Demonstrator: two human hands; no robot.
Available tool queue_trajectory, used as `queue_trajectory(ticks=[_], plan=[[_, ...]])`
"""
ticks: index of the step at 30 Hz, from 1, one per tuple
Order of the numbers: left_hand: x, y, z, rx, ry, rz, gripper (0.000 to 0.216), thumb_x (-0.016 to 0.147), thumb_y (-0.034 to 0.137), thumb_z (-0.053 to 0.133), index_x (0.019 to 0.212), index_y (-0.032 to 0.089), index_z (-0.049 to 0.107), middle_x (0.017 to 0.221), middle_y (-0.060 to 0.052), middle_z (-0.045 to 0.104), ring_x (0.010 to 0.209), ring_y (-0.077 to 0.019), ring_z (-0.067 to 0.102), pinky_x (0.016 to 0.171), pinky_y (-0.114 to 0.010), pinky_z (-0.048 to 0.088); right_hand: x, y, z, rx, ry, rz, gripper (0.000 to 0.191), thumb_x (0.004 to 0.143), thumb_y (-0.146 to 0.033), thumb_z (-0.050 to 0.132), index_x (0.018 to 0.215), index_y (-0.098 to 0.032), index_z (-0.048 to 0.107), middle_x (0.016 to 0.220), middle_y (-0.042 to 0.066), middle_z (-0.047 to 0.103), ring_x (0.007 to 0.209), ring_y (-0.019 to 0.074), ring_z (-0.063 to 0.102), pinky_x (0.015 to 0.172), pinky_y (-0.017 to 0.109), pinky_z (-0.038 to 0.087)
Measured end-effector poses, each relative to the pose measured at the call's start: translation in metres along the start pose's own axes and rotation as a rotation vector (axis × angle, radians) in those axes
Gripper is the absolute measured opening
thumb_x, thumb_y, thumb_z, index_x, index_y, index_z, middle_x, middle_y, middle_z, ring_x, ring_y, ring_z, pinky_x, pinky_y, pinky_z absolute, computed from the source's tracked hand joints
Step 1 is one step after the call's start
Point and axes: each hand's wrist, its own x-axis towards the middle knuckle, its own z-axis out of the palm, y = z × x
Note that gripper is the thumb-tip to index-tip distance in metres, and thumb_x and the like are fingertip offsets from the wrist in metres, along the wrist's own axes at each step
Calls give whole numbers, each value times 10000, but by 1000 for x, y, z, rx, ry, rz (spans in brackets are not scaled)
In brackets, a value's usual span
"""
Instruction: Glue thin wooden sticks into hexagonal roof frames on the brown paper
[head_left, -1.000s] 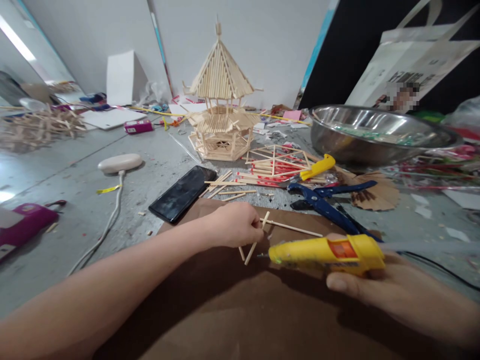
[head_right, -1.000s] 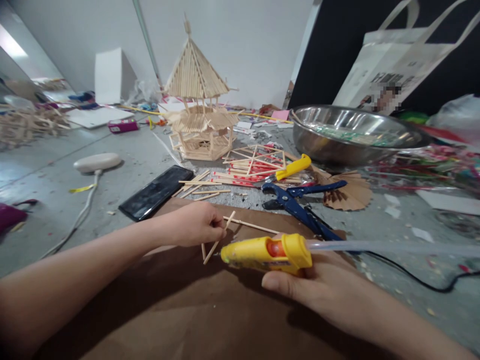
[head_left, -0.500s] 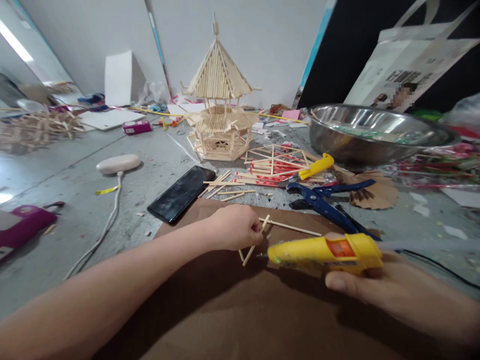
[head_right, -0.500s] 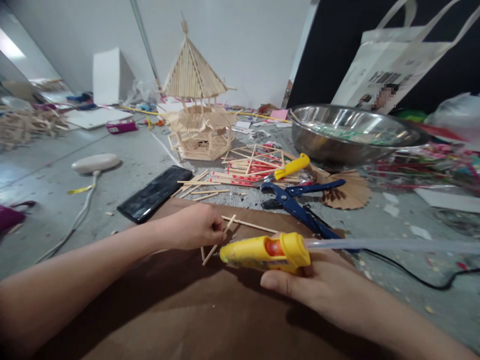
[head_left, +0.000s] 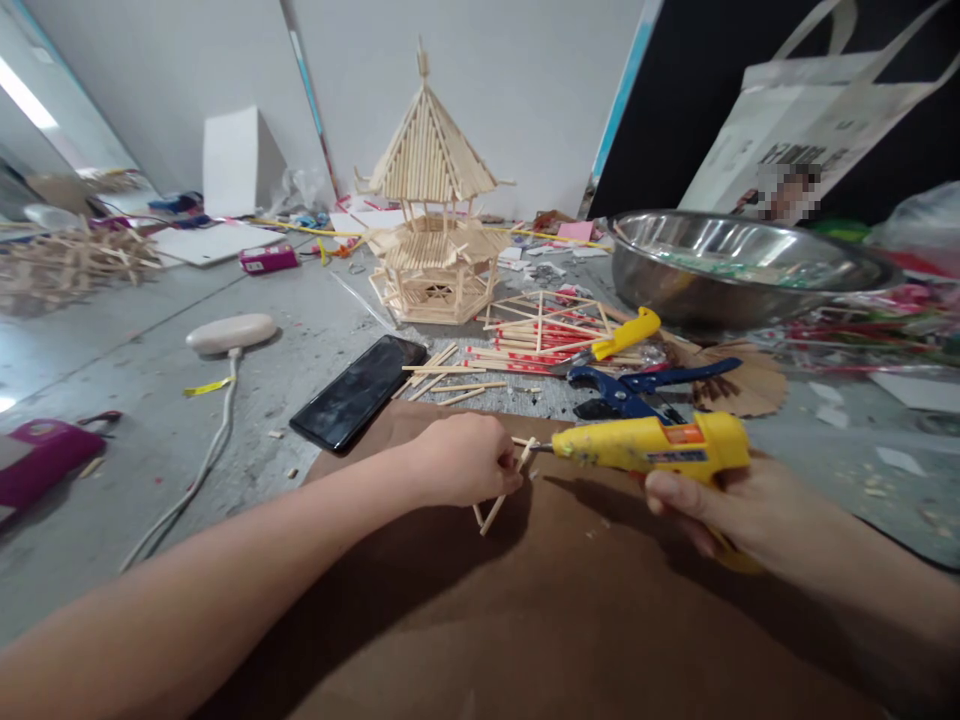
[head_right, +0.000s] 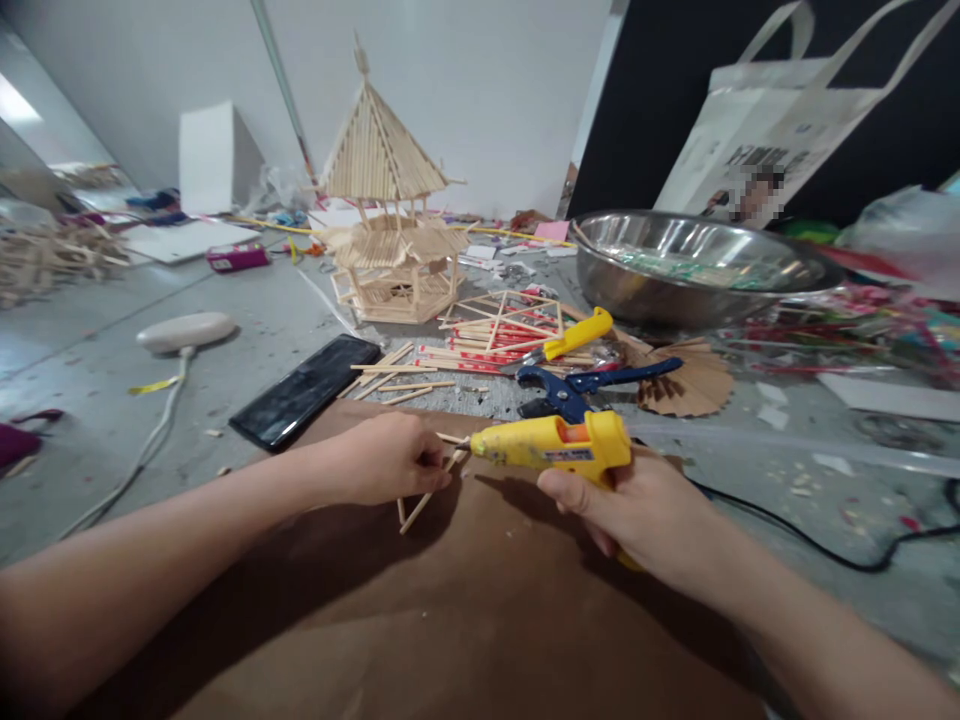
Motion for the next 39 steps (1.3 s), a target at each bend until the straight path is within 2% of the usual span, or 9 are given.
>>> queue_trajectory(ticks=[4, 18, 25, 29, 34, 39], plan=[[0, 1, 0, 19, 10, -15, 300, 678, 397, 405, 683, 179, 611, 604, -35, 576, 478, -102, 444, 449, -210, 281, 2, 0, -1, 20, -27, 0, 436, 673, -578, 405, 565, -176, 534, 382, -20, 449, 376, 101, 428, 383, 219, 341], [1, 1, -1, 76, 0, -25, 304, 678, 437, 415, 707, 205, 609, 637, -31, 580, 532, -127, 479, 478, -219, 324, 4, -2, 3, 14, 21, 28, 419, 658, -576, 419, 531, -188, 511, 368, -18, 465, 363, 101, 433, 370, 214, 333], [0, -1, 0, 85, -14, -3, 301, 689, 440, 421, 725, 207, 607, 645, -30, 587, 544, -129, 501, 482, -219, 340, 8, 4, 5, -85, 28, -4, 430, 710, -518, 402, 466, -187, 527, 341, -13, 470, 378, 112, 466, 438, 234, 378], [1, -2, 1, 100, -19, 7, 307, 685, 448, 430, 747, 212, 616, 666, -33, 594, 570, -138, 517, 500, -223, 358, 11, 8, 5, -72, -3, 3, 416, 700, -520, 425, 478, -183, 524, 378, -10, 511, 398, 118, 491, 427, 234, 385], [2, -3, 2, 93, -24, 28, 333, 680, 464, 419, 743, 211, 626, 696, -45, 608, 566, -138, 507, 512, -235, 364, 13, 9, 7, -16, -14, -22, 420, 703, -541, 414, 570, -167, 548, 473, 8, 579, 468, 130, 541, 487, 250, 418], [1, -2, -1, 102, -27, 31, 323, 680, 456, 412, 724, 217, 625, 681, -41, 607, 550, -145, 507, 494, -239, 359, 14, 10, 6, -42, -12, 2, 413, 714, -536, 404, 583, -169, 540, 515, 15, 592, 515, 144, 556, 522, 265, 425]])
